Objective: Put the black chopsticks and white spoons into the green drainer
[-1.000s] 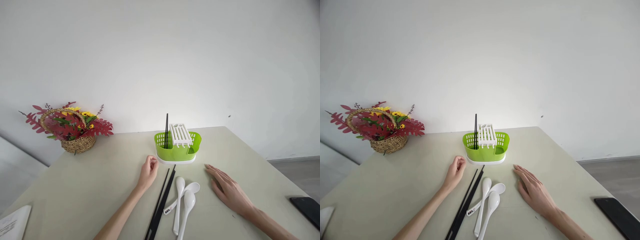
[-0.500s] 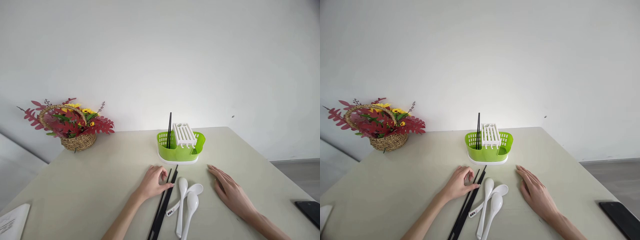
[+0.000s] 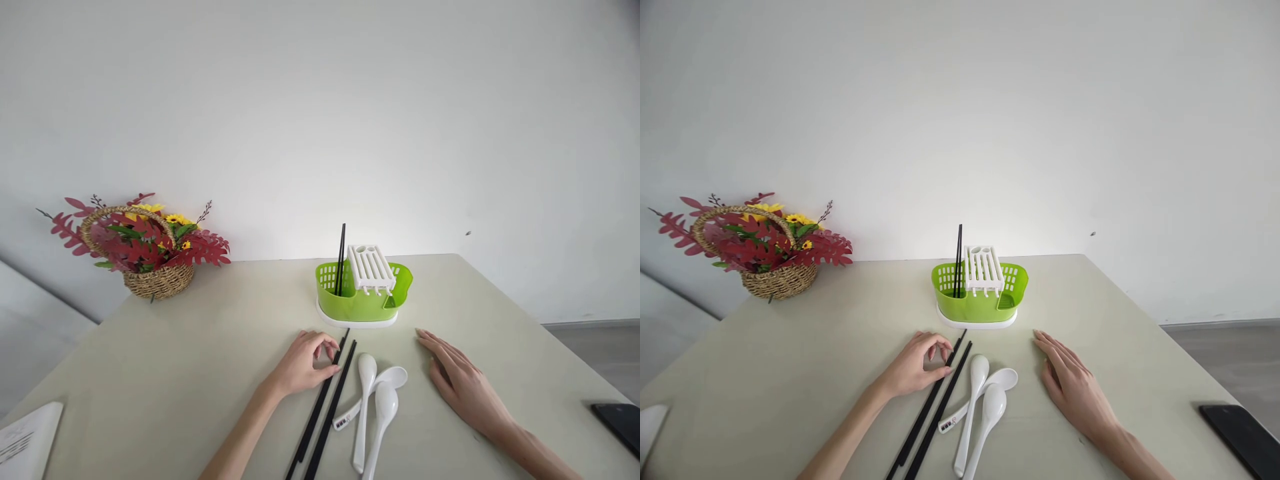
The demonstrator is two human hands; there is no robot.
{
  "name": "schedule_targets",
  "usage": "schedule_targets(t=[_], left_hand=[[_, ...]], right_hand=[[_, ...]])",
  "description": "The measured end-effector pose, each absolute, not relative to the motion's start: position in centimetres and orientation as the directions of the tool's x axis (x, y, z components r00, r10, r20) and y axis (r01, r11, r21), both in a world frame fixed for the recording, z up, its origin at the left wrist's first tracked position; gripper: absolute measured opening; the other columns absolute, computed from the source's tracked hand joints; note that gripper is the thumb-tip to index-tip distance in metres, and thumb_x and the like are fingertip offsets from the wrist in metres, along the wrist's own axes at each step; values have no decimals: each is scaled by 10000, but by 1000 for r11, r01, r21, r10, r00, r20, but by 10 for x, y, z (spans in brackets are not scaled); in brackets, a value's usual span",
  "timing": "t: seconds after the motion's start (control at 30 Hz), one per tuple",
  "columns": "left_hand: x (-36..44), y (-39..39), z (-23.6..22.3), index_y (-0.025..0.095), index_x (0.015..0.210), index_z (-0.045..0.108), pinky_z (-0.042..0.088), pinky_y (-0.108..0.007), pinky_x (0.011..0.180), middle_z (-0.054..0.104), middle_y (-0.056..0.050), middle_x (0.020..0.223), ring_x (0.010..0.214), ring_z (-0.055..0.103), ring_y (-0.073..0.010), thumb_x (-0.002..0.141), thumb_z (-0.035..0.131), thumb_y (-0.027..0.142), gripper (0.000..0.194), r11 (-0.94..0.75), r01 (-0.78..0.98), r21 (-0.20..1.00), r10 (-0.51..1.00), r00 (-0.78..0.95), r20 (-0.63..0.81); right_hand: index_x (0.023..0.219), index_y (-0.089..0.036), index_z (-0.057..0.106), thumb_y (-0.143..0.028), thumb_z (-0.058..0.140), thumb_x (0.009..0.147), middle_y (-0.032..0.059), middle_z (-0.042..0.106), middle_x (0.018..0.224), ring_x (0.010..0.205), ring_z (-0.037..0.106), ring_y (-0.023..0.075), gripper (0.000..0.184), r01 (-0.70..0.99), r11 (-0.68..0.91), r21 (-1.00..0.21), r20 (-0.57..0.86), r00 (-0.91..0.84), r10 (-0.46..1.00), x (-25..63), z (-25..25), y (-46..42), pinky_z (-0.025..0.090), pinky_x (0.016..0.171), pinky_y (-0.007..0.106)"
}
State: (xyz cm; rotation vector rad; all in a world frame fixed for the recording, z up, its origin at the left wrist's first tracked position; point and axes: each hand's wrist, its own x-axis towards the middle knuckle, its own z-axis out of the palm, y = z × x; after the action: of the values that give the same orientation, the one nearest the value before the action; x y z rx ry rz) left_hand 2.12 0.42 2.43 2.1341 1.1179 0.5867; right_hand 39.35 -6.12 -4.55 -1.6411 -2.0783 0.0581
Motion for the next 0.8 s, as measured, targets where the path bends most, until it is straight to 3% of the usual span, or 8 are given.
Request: schedule_targets(t=[0.17,0.53,0.8], left_hand=[[21,4,24,272,1055,674,454,-365,938,747,16,942,805,595,-186,769,721,226,294,-430,552,715,842,531,96],[7,7,23,261,1091,660,493,-369,953,741,0,1008,888,622,-193,767,690,182,335,-424,541,726,848,519,109],[-11,10,30,247,1080,686,531,-353,902,683,-41,1048,962,640,-219,746,700,153,347,-442,602,665,871,464,160]], right_hand=[[1515,-325,463,-333,425,1038,24,536,1574,1446,512,266,478,904,272,-330,350,-151,925,393,-45,-61,516,1146,513],[1519,-321,441,-341,423,1047,42,518,1587,1452,504,280,473,907,286,-308,353,-170,920,394,-51,-60,510,1148,537],[1530,-316,417,-356,409,1055,38,489,1609,1467,482,268,477,908,277,-314,325,-172,930,396,-55,-61,482,1173,540]])
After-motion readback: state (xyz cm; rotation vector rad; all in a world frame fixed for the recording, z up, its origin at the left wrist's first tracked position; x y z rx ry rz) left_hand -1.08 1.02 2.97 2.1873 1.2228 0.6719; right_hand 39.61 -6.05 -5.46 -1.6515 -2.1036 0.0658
